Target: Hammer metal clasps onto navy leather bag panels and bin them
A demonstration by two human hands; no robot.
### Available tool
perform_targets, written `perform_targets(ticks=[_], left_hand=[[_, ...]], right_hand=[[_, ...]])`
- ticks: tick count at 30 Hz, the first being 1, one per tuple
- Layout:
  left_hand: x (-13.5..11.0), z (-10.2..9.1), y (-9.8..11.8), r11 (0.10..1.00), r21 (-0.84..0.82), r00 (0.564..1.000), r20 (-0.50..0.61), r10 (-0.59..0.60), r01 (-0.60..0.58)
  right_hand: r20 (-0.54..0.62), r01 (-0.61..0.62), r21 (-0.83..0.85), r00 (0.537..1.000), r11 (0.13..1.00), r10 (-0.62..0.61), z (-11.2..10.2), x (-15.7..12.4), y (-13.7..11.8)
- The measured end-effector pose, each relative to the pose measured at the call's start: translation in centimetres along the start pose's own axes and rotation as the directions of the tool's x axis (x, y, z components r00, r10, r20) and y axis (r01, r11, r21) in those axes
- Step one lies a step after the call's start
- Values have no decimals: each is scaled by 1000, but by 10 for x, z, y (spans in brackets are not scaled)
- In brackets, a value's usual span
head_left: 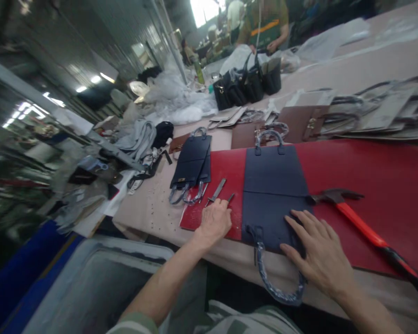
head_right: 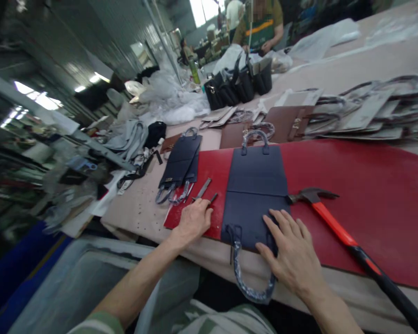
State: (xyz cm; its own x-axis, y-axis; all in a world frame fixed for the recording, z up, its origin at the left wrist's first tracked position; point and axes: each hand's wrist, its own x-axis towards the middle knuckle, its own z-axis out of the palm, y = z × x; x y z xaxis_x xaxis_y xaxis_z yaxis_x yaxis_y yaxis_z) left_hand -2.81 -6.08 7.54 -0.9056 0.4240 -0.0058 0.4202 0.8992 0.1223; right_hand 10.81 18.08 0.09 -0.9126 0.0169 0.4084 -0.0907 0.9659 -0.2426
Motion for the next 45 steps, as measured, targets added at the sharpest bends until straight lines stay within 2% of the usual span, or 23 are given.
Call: perform_targets(ticks=[7,13,18,24,29,31,32,33,34,36,37,38,39,40,42,45], left_hand=[[-3,-10,-42,989,-130,991,-101,-87,74],[30,-18,-69,971,-62,971,-48,-235,232],[62,-16,-72,959,-38,959,39,-280,281],[88,-16,-70,946,-16,938,139,-319,324],[82,-21,-72,971,-11,955,184,-234,240],[70,-22,-73,967,-112,967,145,-211,228],[63,-22,-72,939,-246,969,131,-211,238],[55,-22,-69,866,-433,968,134,-213,250],[47,-20,-63,729,-634,966,159,-206,259],[30,-15,-43,339,-903,964,231,-132,263],[22,-11,-29,164,-951,965,252,-79,261],[15,-6,-13,34,-965,966,258,-24,259],[9,-1,4,-55,-964,965,259,27,260],[4,4,20,-108,-959,964,257,69,264],[-4,15,48,-136,-960,966,231,114,246],[-9,30,72,-65,-988,984,132,121,141]], right_hand=[[-37,36,-47,999,998,-38,6,1,4],[-29,41,-59,999,997,-43,6,2,6],[0,7,-36,1000,999,-7,3,2,3],[85,-68,20,994,997,66,-6,2,-9],[106,-129,45,987,991,124,-11,2,-15],[119,-133,58,985,989,126,-14,2,-17],[122,-135,63,984,989,127,-14,2,-17],[124,-138,66,984,988,129,-15,2,-18],[124,-143,66,983,988,134,-16,2,-18],[126,-149,62,982,987,140,-16,2,-18],[129,-151,60,981,987,143,-16,2,-18],[136,-151,58,980,987,142,-16,2,-18],[142,-149,58,980,987,140,-16,2,-18],[147,-146,58,980,988,136,-15,2,-17],[144,-140,62,981,988,130,-14,2,-17],[125,-139,68,984,988,130,-12,1,-16]])
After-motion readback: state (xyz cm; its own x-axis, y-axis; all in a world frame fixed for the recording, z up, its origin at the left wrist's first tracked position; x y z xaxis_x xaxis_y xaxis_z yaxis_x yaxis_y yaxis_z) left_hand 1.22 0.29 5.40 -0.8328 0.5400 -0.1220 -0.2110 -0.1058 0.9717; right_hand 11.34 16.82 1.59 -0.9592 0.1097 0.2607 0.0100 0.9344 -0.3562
